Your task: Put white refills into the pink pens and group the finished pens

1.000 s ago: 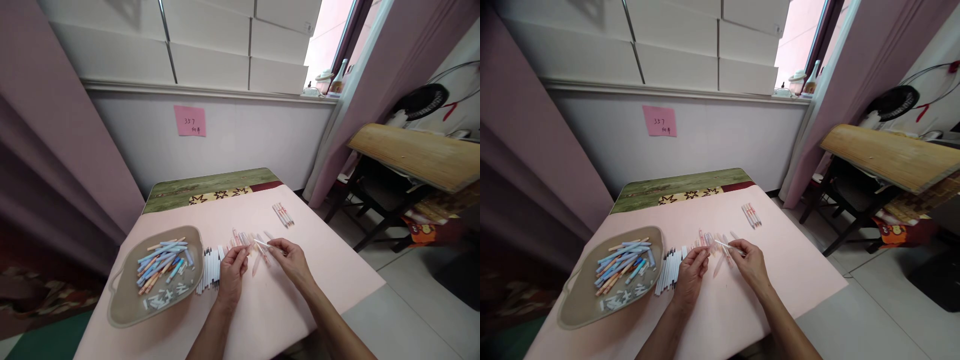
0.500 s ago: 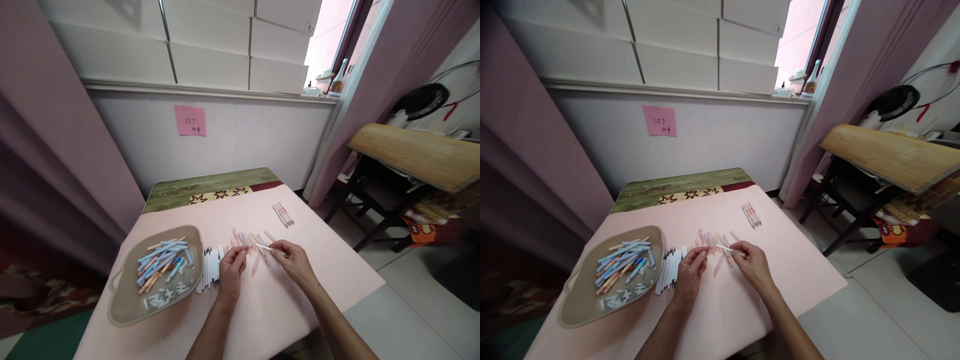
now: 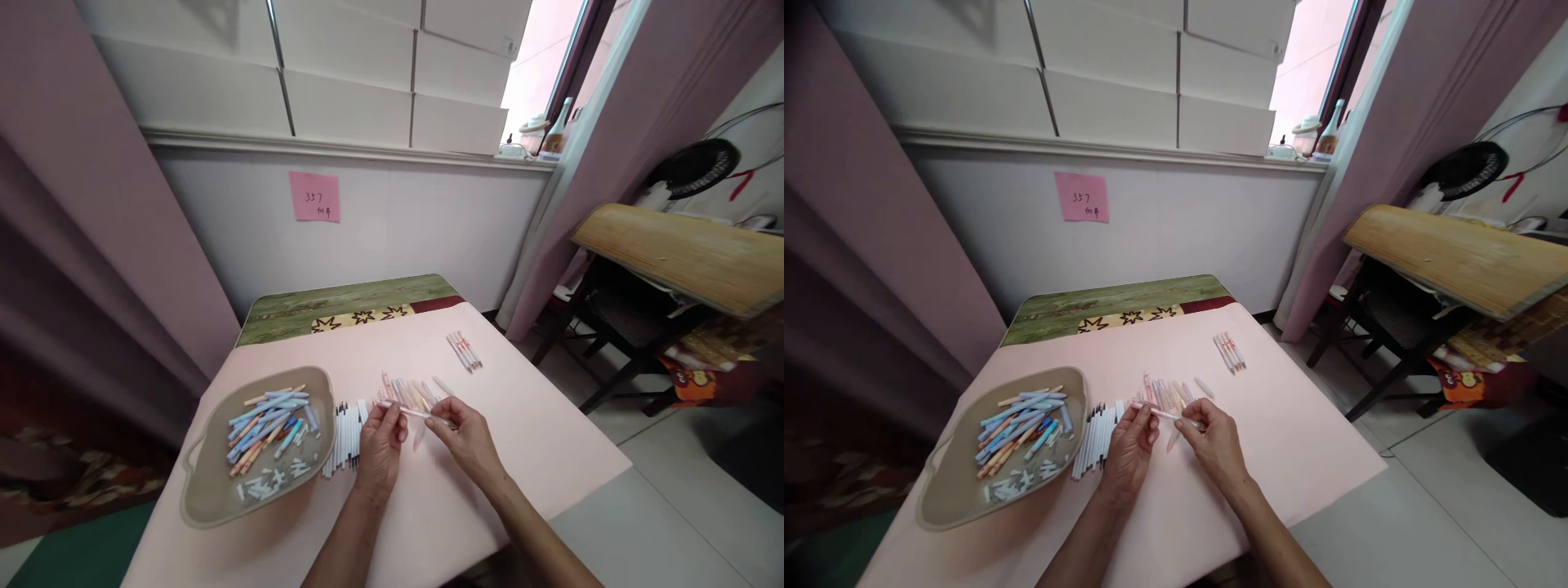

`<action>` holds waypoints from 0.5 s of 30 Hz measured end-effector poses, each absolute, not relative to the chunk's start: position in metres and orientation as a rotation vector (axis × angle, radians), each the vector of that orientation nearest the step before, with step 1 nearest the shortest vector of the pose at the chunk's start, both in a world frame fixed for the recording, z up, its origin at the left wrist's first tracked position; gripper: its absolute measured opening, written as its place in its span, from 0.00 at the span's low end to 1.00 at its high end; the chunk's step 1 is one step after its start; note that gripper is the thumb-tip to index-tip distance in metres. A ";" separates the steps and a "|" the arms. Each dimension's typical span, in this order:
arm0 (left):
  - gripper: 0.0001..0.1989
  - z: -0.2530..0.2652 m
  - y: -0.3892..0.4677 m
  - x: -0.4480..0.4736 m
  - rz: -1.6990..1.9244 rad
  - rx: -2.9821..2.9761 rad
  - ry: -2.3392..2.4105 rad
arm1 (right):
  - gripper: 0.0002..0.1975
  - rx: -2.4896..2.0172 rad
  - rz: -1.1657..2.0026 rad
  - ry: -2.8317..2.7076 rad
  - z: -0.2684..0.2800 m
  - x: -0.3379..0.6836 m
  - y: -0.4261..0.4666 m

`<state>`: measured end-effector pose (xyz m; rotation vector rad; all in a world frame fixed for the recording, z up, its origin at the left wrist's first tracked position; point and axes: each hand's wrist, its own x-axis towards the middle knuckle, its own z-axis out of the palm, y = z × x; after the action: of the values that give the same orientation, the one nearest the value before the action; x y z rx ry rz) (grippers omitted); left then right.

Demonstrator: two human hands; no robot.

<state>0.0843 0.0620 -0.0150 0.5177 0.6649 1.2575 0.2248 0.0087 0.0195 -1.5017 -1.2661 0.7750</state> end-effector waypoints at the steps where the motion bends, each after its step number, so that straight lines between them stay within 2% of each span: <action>1: 0.13 -0.015 0.061 0.085 1.250 0.520 0.669 | 0.10 -1.491 0.771 -1.259 0.021 0.221 0.008; 10: 0.14 -0.014 0.058 0.082 1.203 0.605 0.692 | 0.15 -1.455 0.830 -1.165 0.014 0.207 0.010; 15: 0.16 -0.018 0.061 0.082 1.227 0.619 0.761 | 0.14 -1.471 0.796 -1.245 0.016 0.206 0.009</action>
<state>0.0817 0.0605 -0.0176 0.6187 0.7610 1.2270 0.2060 0.0090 0.0158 -1.4708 -1.2450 0.7957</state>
